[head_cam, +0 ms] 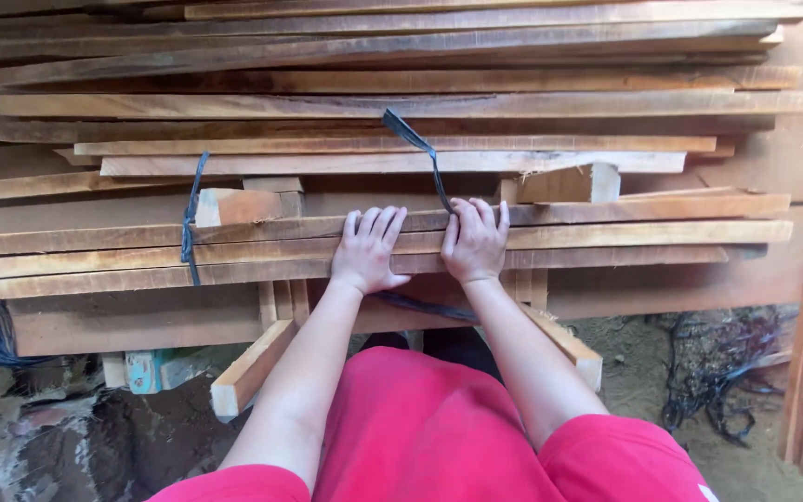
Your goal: The person secures a stack of wooden planks using a black strap. They wrap the strap around the wood, pull it tight, and tie a knot to hold the bundle together. The person then moves to a second stack of planks and repeats the process of wrapping and tying the strap.
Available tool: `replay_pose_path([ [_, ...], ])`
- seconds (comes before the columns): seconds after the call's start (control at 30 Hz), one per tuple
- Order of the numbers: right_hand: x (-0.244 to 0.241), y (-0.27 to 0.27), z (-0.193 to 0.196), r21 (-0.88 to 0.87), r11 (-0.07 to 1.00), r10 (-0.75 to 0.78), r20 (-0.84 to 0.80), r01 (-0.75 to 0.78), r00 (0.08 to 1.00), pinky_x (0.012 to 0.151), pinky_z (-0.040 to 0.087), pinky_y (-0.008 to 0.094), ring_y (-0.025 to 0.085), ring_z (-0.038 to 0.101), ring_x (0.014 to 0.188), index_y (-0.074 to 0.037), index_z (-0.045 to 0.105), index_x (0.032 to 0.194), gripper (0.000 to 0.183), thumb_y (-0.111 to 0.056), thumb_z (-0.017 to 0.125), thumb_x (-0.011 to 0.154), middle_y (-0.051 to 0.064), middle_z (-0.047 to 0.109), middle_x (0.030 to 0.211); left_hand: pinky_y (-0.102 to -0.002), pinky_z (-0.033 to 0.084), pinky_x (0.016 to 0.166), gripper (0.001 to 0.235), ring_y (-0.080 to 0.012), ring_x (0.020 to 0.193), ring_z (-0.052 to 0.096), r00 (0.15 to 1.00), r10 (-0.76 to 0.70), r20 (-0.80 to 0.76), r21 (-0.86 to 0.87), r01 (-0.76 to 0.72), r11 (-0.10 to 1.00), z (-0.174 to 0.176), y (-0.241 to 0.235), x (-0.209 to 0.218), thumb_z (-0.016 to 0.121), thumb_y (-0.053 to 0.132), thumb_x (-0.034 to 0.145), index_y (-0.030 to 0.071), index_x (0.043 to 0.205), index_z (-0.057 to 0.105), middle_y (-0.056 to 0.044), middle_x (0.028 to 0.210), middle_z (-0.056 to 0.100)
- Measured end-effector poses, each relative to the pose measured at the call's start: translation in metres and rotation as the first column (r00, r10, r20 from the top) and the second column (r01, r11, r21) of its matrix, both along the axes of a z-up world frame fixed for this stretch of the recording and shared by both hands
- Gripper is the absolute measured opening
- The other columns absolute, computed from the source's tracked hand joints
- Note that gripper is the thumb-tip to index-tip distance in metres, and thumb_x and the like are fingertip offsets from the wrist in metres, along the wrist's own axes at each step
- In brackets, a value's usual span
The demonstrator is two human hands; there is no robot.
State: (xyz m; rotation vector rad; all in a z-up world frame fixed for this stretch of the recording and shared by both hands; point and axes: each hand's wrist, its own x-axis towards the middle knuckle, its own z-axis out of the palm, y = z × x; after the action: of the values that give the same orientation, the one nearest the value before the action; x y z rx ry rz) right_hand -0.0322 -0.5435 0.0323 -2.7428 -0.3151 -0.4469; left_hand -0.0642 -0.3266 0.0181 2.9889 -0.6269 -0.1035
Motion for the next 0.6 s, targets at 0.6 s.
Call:
replay_pose_path([
  [0.6, 0.001, -0.006, -0.013, -0.003, 1.0, 0.003, -0.06, -0.004, 0.998, 0.116, 0.03, 0.052, 0.019, 0.061, 0.114, -0.023, 0.059, 0.104, 0.01, -0.026, 0.058, 0.094, -0.003, 0.06, 0.111, -0.057, 0.029, 0.118, 0.137, -0.028, 0.139, 0.043, 0.998, -0.017, 0.056, 0.031, 0.015, 0.999, 0.003, -0.001, -0.002, 0.082, 0.075, 0.042, 0.015, 0.158, 0.039, -0.008, 0.151, 0.049],
])
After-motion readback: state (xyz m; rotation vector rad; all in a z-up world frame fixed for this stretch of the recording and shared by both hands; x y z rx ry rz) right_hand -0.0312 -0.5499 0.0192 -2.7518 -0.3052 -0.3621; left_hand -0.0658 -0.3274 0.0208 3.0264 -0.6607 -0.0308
